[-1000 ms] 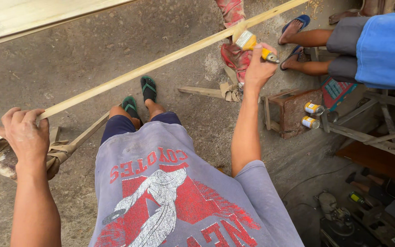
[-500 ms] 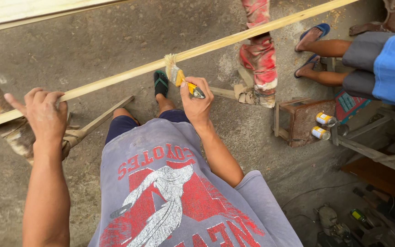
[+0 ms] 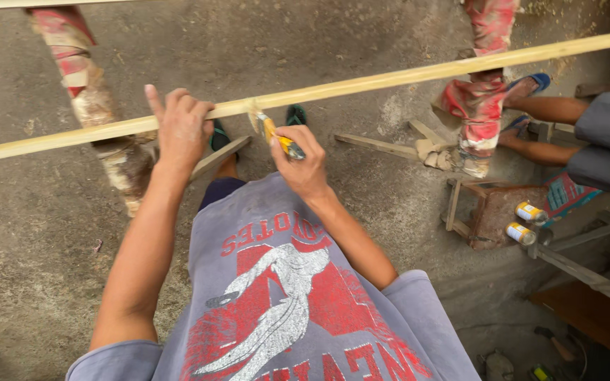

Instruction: The person applies a yellowish finish to a long wooden plank using a paintbrush. They repeatedly dip the brush into a can of finish and stroke it along the length of the plank. After finishing one plank, they place it on a stack of other planks and pick up a new one to continue the process.

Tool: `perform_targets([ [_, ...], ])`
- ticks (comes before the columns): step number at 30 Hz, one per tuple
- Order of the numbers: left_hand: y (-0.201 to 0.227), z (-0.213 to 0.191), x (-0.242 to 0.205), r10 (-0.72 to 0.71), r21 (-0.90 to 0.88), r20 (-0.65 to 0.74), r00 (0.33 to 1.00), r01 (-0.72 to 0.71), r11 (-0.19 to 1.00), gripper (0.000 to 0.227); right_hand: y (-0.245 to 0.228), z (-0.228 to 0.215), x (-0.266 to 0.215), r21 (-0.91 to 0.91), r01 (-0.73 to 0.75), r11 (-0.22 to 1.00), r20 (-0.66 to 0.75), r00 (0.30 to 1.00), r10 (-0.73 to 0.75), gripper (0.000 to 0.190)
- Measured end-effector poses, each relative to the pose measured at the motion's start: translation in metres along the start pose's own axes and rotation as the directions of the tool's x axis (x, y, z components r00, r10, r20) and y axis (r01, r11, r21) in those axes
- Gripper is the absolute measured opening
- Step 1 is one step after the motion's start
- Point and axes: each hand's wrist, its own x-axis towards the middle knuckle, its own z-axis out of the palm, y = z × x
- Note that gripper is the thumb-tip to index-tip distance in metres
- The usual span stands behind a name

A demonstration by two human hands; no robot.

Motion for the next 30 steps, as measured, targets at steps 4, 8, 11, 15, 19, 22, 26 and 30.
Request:
perform_targets([
  [4, -0.048, -0.031, -0.021, -0.056, -0.01, -0.044, 0.997, 0.056, 0.998, 0.029, -0.033, 0.011, -0.001, -0.095, 0.047, 0.994, 0.014, 0.999, -0.045, 0.018],
  [8, -0.094, -0.051, -0.041, -0.095, -0.031, -0.092, 0.991, 0.092, 0.995, 0.025, -0.057, 0.026, -0.005, -0.155, 0.109, 0.982, 0.146, 0.985, -0.087, 0.023],
  [11, -0.105, -0.056, -0.046, -0.057, -0.067, -0.095, 0.994, 0.051, 0.996, 0.025, -0.076, 0.066, -0.004, -0.209, 0.251, 0.945, 0.263, 0.945, -0.193, 0.028],
  [15, -0.106, -0.06, -0.049, -0.04, -0.157, -0.104, 0.994, 0.024, 0.987, 0.031, -0.085, 0.11, -0.002, -0.306, 0.326, 0.895, 0.369, 0.907, -0.204, 0.028],
  [19, -0.108, -0.057, -0.053, -0.048, -0.174, -0.124, 0.991, 0.026, 0.984, 0.029, -0.072, 0.093, -0.004, -0.37, 0.289, 0.883, 0.298, 0.937, -0.182, 0.032],
  [22, -0.107, -0.054, -0.054, -0.055, -0.156, -0.127, 0.99, 0.035, 0.987, 0.025, -0.073, 0.063, -0.004, -0.49, 0.127, 0.863, 0.155, 0.986, -0.057, 0.026],
  [26, -0.107, -0.054, -0.056, -0.07, -0.15, -0.108, 0.992, 0.054, 0.987, 0.025, -0.081, 0.077, -0.01, -0.373, 0.132, 0.918, 0.131, 0.987, -0.089, 0.028],
  [30, -0.103, -0.054, -0.055, -0.069, -0.145, -0.107, 0.992, 0.053, 0.988, 0.02, -0.066, 0.098, -0.018, -0.319, 0.152, 0.935, 0.205, 0.975, -0.088, 0.03],
])
